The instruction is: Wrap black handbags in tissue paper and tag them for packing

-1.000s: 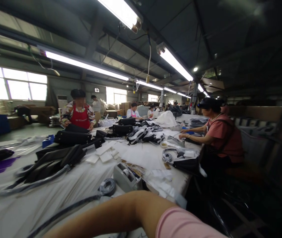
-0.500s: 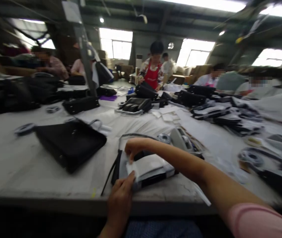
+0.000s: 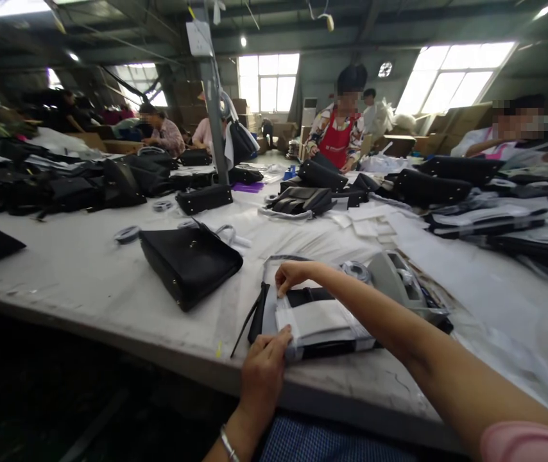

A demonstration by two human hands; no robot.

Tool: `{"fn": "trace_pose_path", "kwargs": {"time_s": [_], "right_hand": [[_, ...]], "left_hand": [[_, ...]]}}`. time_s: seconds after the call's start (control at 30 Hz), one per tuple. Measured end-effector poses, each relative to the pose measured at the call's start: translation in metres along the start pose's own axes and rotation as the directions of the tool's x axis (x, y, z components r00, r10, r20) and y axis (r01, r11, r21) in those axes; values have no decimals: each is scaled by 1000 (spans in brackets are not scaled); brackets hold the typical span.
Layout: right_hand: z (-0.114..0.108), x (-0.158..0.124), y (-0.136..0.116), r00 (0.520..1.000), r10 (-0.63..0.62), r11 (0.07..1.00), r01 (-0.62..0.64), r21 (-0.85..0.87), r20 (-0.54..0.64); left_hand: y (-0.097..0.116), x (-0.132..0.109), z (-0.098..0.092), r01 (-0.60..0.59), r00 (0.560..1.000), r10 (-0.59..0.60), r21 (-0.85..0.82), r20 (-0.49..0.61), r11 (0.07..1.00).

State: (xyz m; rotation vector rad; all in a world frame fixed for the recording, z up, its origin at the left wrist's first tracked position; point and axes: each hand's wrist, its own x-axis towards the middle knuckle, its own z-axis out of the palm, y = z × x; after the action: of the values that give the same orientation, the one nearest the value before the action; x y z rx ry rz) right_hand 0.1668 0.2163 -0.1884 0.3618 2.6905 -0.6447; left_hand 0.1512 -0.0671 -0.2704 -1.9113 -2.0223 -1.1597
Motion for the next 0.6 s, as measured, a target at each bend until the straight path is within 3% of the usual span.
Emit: {"fn": "trace_pose_path", "kwargs": {"time_s": [0.1,0.2,0.33,0.47,0.6], "right_hand": [[1,-15,0,974,80,995,-92,-49,-214],[14,-38,-9,941,46,995,-75,-72,-337],[43,-58,-32,948,-86,989,45,-138,-307],[61,-59,-48,956,-17,977,-46,-207,-292],[62,-41,-35,967,2,989,-39,-142,-253]], "left_hand": [[0,-2,2,-8,1000,8,3,-18,1000],[2,-4,3,-17,998,18,28,-52,999],[4,-1,1,-32,998,36,58,-61,998],[-1,-6,-1,-84,994,92,103,-66,991],[-31,-9,11,-298,948,308,117,-76,947]]}}
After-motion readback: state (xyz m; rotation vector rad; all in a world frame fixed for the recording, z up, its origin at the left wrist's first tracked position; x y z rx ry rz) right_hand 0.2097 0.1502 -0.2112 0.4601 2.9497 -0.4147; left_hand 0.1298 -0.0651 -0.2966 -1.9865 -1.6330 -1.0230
